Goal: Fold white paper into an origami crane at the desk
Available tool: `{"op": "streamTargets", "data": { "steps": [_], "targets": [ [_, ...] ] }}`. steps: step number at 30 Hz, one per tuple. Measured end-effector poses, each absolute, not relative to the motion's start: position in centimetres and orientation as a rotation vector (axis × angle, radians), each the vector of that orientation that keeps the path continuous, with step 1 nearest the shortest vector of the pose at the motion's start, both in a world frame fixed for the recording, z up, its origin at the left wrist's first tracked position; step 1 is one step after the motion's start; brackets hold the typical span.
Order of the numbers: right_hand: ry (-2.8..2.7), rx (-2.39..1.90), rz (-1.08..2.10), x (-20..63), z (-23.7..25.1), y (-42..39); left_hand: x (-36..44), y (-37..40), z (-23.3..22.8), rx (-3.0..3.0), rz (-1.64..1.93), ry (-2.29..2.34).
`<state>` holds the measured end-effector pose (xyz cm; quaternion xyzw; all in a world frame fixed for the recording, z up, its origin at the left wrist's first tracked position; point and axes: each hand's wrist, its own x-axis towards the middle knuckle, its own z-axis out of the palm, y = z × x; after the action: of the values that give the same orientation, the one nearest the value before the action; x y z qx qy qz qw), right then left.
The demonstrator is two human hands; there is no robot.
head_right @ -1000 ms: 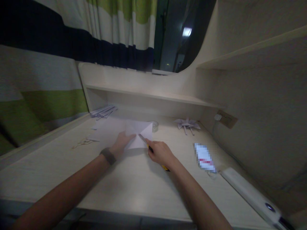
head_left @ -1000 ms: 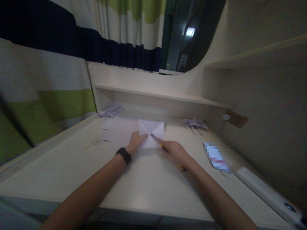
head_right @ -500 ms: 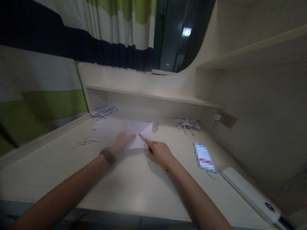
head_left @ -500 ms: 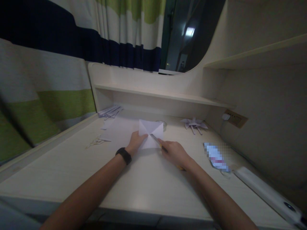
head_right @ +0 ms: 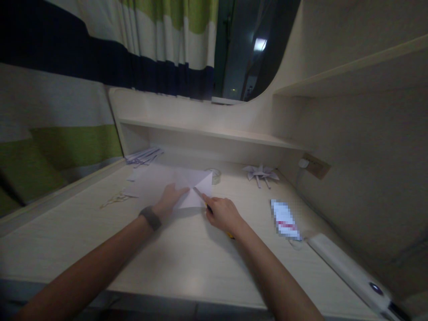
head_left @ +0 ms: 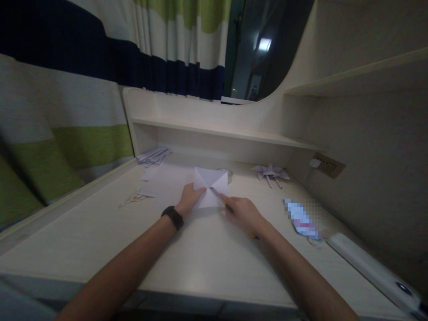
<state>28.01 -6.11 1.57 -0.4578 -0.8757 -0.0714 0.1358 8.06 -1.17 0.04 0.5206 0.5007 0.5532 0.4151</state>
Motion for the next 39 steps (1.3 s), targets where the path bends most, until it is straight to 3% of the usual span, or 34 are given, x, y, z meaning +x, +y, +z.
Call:
{"op": "streamTargets", "data": {
  "steps": [39],
  "targets": [
    [-2.570,-1.356,-0.276,27.89,1.76,-6.23,8.02,-0.82,-0.35,1.305,1.396,1.238]
  ]
}}
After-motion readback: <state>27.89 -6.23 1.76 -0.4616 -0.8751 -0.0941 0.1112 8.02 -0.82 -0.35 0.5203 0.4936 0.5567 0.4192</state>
